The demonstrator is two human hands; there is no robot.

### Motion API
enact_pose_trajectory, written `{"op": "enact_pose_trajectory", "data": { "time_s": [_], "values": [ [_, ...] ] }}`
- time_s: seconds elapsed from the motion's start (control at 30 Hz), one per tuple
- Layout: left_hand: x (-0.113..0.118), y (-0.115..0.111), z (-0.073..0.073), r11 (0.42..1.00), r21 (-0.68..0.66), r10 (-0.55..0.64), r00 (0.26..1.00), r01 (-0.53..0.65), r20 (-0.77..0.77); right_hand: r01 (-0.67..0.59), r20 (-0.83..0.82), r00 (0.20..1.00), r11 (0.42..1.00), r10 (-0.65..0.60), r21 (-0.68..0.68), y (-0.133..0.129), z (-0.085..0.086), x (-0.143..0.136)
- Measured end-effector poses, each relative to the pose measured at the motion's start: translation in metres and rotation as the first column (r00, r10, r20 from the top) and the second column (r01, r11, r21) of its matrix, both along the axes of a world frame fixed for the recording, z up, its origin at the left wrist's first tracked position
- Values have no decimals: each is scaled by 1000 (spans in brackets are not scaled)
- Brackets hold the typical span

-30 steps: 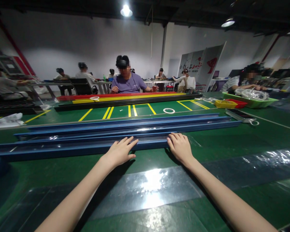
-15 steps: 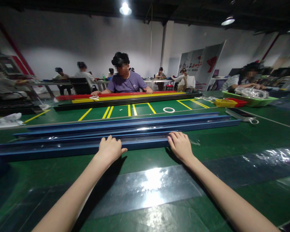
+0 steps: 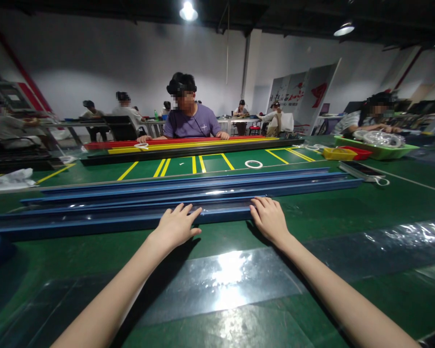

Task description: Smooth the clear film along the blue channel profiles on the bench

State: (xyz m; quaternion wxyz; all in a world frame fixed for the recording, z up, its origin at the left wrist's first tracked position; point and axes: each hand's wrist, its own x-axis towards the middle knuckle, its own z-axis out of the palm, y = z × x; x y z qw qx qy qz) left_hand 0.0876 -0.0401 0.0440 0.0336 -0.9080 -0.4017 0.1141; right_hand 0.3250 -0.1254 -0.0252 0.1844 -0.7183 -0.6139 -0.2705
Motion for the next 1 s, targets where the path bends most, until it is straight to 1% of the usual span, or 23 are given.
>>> {"op": "enact_pose_trajectory", "data": {
  "time_s": [0.1, 0.17, 0.27, 0.37, 0.43, 0.53, 0.6, 0.63, 0.73, 0.83, 1.0],
  "values": [
    [-4, 3, 4, 997, 35, 77, 996, -75, -52, -5, 2, 1000, 1000, 5, 12, 0, 1, 0],
    [-7, 6, 6, 991, 85, 113, 991, -107, -68, 1, 2, 1000, 1000, -1, 17, 0, 1, 1],
    [-11, 9, 7, 976, 167, 150, 986, -136, -72, 17, 1, 1000, 1000, -17, 12, 0, 1, 2],
    [-11, 8, 6, 967, 206, 162, 985, -148, -55, 24, 5, 1000, 1000, -24, -1, 0, 0, 3],
    [-8, 6, 4, 974, 199, 117, 993, -113, -10, 24, 11, 1000, 1000, -24, -7, 0, 0, 3],
    [-2, 2, 0, 990, 138, -1, 998, -8, 67, 24, 16, 1000, 1000, -24, -12, 0, -1, 3],
    [1, 0, -2, 996, 83, -47, 996, 40, 82, 22, 16, 1000, 1000, -22, -12, 0, -1, 4],
    [1, -1, -3, 997, 59, -52, 996, 48, 77, 21, 15, 1000, 1000, -20, -11, 0, -1, 4],
    [2, -2, -3, 999, 18, -28, 999, 27, 43, 11, 11, 1000, 1000, -11, -9, 0, -1, 3],
    [0, -1, 2, 1000, 5, 16, 1000, -16, -1, -2, 7, 1000, 1000, 2, -13, 0, 0, 2],
    [-6, 5, 8, 995, 60, 88, 996, -86, -35, -2, 1, 1000, 1000, 2, -8, 0, 1, 2]
  ]
}}
